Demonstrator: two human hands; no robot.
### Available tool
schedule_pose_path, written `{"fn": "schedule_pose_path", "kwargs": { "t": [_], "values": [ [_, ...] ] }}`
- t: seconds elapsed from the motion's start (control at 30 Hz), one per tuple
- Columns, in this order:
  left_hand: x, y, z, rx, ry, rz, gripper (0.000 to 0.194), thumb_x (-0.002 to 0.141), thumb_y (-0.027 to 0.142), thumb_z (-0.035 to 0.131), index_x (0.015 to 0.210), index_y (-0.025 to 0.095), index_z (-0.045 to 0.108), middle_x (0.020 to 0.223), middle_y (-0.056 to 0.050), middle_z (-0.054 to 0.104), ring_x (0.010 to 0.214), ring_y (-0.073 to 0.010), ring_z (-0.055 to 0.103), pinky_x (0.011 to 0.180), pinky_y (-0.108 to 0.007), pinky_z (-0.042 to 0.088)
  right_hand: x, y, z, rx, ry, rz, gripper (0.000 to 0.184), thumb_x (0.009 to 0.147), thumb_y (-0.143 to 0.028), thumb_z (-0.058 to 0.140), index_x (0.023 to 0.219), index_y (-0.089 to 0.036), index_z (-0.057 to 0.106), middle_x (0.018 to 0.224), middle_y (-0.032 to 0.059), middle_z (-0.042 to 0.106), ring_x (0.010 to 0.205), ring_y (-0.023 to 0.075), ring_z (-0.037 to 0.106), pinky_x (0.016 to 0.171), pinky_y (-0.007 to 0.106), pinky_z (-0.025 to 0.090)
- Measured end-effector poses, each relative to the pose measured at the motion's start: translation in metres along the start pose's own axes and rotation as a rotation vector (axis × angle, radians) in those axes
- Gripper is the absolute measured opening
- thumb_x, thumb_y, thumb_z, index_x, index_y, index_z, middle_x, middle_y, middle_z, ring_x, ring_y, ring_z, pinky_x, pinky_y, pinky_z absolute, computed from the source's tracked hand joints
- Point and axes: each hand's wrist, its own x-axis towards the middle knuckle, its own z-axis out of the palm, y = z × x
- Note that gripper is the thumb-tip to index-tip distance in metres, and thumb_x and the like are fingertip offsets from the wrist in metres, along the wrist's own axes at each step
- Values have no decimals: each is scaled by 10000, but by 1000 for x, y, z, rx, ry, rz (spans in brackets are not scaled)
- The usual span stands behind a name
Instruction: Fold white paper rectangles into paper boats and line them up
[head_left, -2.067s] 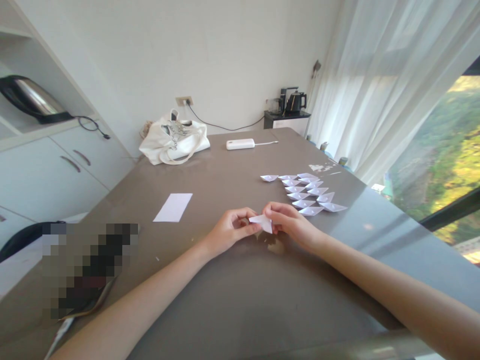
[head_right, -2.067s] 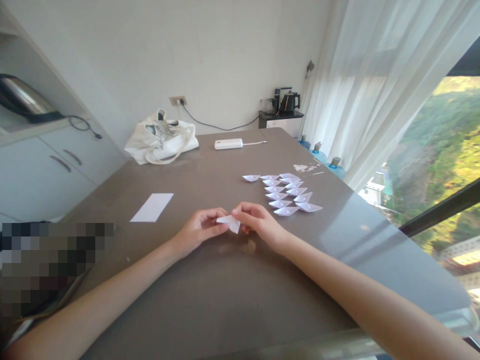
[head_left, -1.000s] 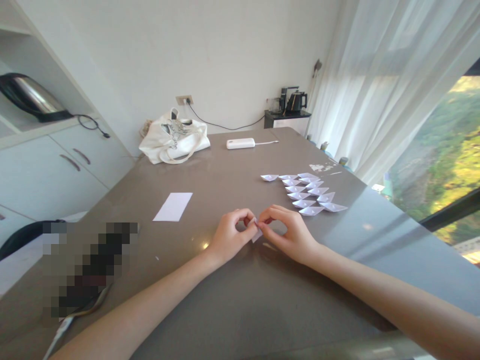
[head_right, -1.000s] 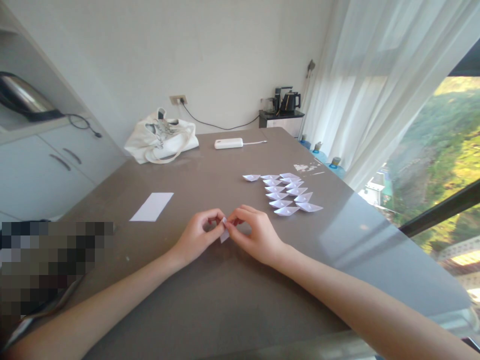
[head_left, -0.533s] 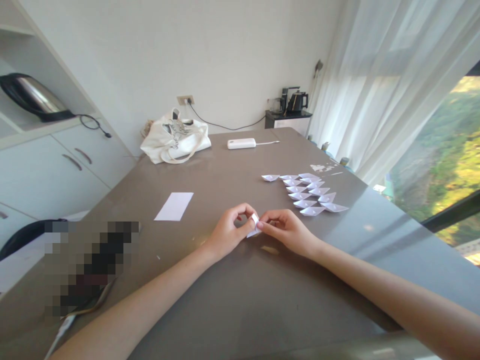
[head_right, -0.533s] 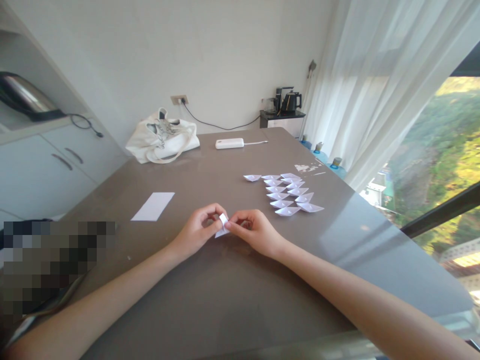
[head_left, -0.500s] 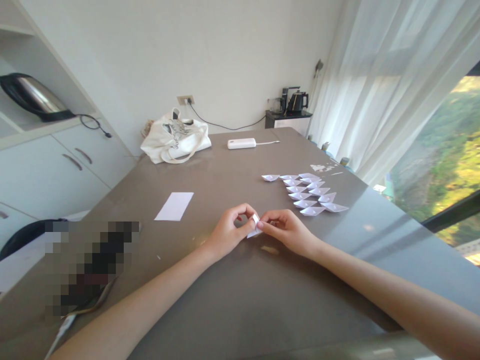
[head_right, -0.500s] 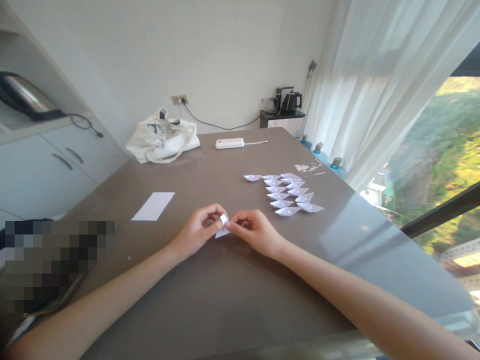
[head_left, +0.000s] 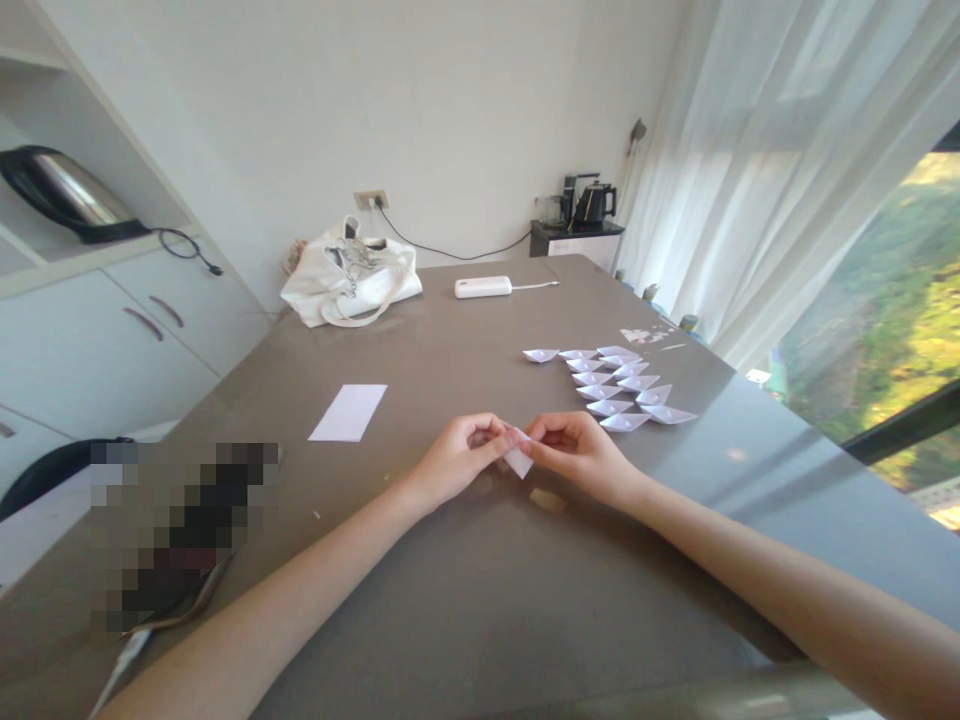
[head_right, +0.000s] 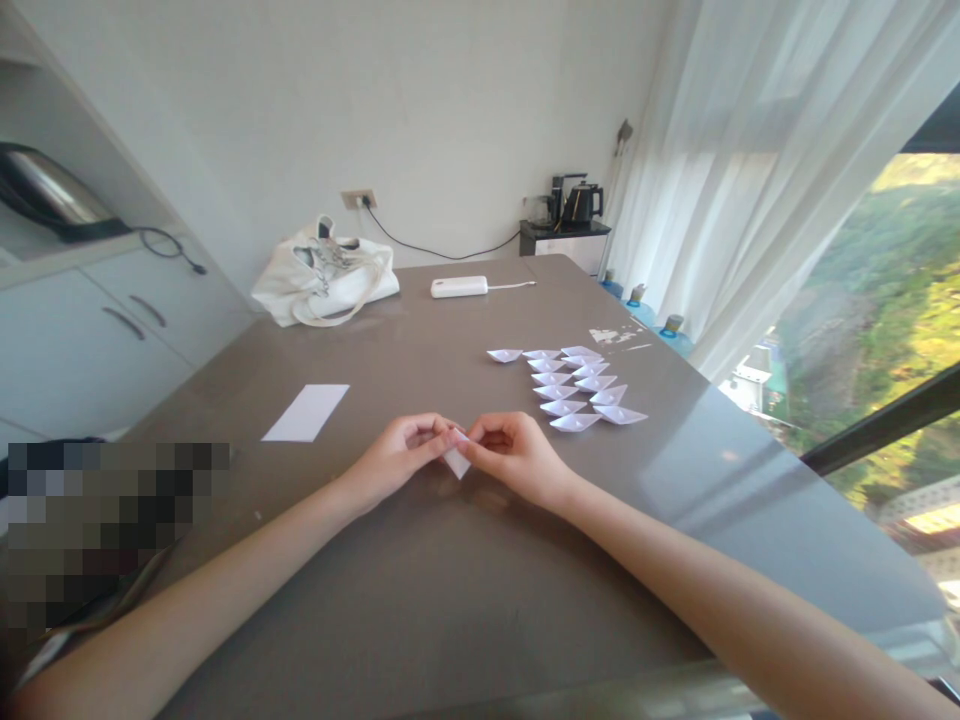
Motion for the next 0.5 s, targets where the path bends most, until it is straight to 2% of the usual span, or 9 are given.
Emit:
{"fn": "schedule_pose_path", "kwargs": {
  "t": [0.1, 0.23, 0.3, 0.4, 0.5],
  "values": [
    [1, 0, 2, -79, -31, -47, 327, 765, 439, 653, 753, 121, 580, 724, -12, 598, 685, -119, 566, 647, -228, 461, 0, 2, -1, -53, 56, -80, 286, 786, -387, 656, 663, -133, 611, 848, 52, 592, 704, 118, 577, 636, 230, 478],
    [1, -2, 1, -74, 67, 12, 303, 702, 375, 732, 743, 120, 575, 708, -1, 610, 638, -94, 566, 635, -210, 465, 1, 4, -2, -112, 93, -77, 264, 755, -390, 686, 710, -132, 658, 972, 88, 571, 768, 140, 615, 693, 261, 522],
    [1, -3, 1, -58, 97, 32, 294, 698, 360, 739, 759, 123, 575, 728, -9, 629, 656, -100, 587, 638, -208, 473, 3, 5, -2, -88, 114, -40, 270, 730, -396, 710, 798, -140, 657, 962, 84, 600, 749, 145, 630, 680, 270, 531],
    [0, -3, 2, -9, 125, 60, 288, 704, 349, 739, 803, 126, 586, 787, -34, 663, 714, -117, 622, 670, -213, 488, 5, 6, -3, -3, 115, 48, 378, 703, -412, 733, 952, -149, 624, 871, 61, 655, 667, 137, 635, 627, 269, 535],
    [-2, -2, 5, 23, 159, 72, 294, 697, 350, 746, 814, 129, 590, 793, -41, 671, 722, -127, 635, 666, -216, 495, 6, 7, -4, 36, 56, 128, 387, 702, -449, 720, 899, -124, 650, 739, 50, 672, 628, 138, 632, 601, 258, 530]
  ]
}}
